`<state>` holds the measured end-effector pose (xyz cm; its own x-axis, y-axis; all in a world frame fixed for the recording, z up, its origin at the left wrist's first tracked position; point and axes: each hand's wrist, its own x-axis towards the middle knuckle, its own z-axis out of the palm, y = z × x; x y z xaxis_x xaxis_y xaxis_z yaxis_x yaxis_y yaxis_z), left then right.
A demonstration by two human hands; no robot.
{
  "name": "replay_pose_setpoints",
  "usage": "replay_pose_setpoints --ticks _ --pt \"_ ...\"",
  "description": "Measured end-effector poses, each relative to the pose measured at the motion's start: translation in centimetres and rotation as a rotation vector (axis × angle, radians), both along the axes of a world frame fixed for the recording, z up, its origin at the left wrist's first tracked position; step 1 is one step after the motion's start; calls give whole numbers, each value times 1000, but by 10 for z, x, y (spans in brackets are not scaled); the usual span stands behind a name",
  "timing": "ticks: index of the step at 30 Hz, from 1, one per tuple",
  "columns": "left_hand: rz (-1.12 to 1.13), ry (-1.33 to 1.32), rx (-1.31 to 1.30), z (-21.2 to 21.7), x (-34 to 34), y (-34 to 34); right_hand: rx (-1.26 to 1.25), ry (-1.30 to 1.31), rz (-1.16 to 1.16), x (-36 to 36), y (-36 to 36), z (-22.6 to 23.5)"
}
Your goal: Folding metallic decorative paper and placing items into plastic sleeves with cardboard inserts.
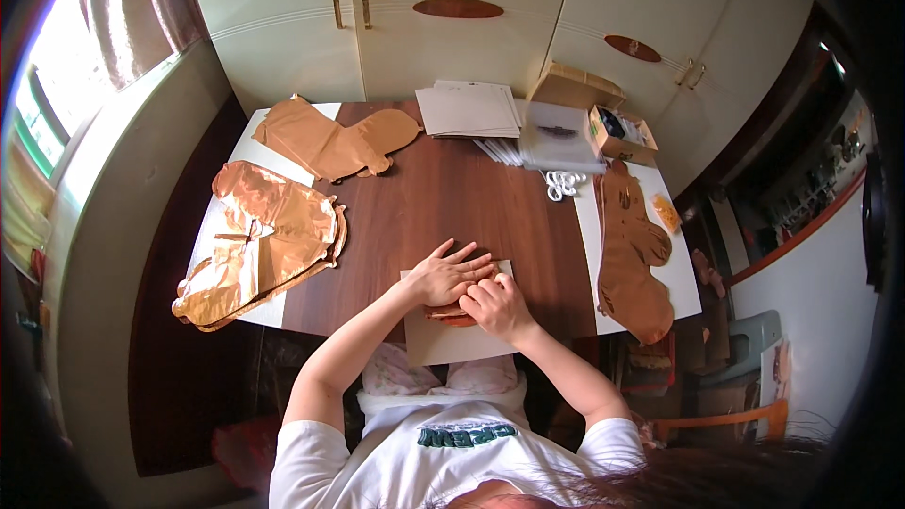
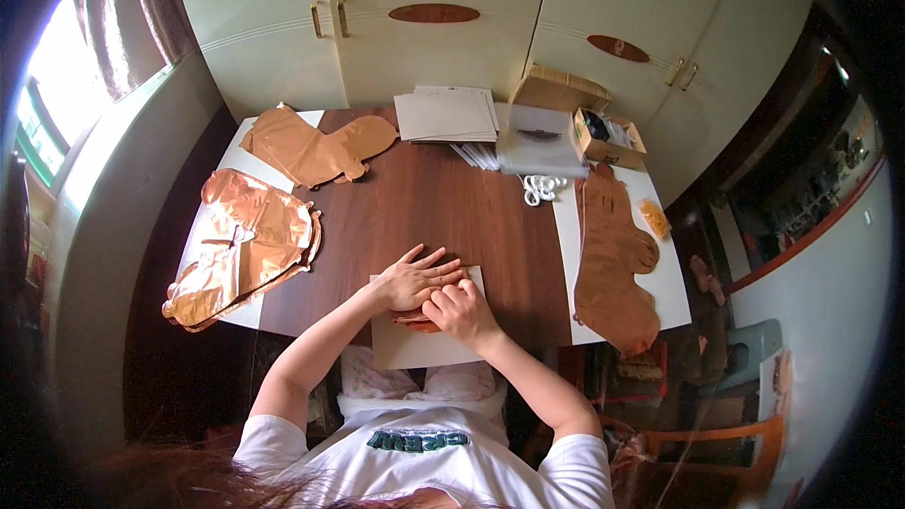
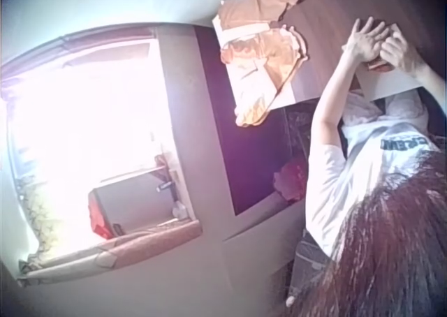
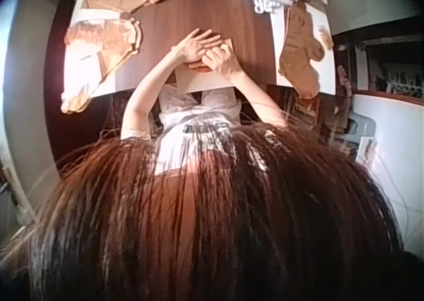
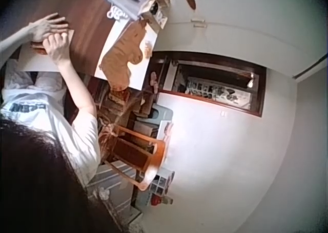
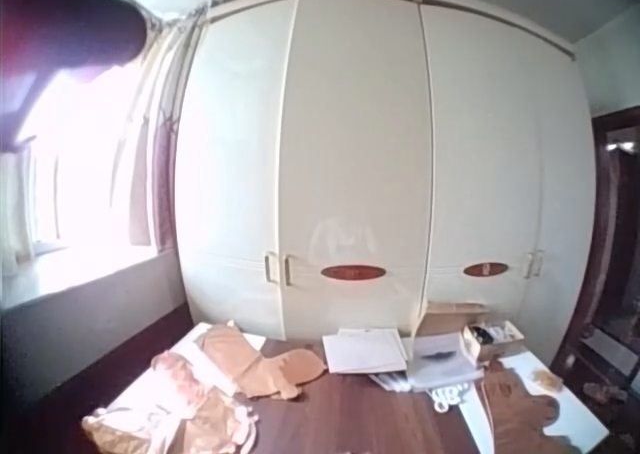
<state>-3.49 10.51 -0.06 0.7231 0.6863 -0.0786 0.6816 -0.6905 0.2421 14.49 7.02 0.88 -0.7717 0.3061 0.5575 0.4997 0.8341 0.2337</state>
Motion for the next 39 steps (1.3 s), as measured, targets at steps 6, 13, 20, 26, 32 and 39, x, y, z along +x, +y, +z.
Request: replay_pose_setpoints --ticks 6,13,20,26,32,39 --pt "0 11 43 -4 -1 1 -159 95 34 -2 -9 4" --pt "-8 17 40 -3 -1 1 -41 47 -1 -6 -5 -12" --pt "-8 18 28 0 1 0 -60 19 4 -1 -9 -16" --pt "-17 6 87 -5 -2 -1 -270 -10 5 12 -27 -9" --pt "-24 2 147 -10 -2 -1 -423 67 -3 15 -45 -4" --pt "-17 6 115 -7 0 -1 -434 -54 -113 -5 -49 -5"
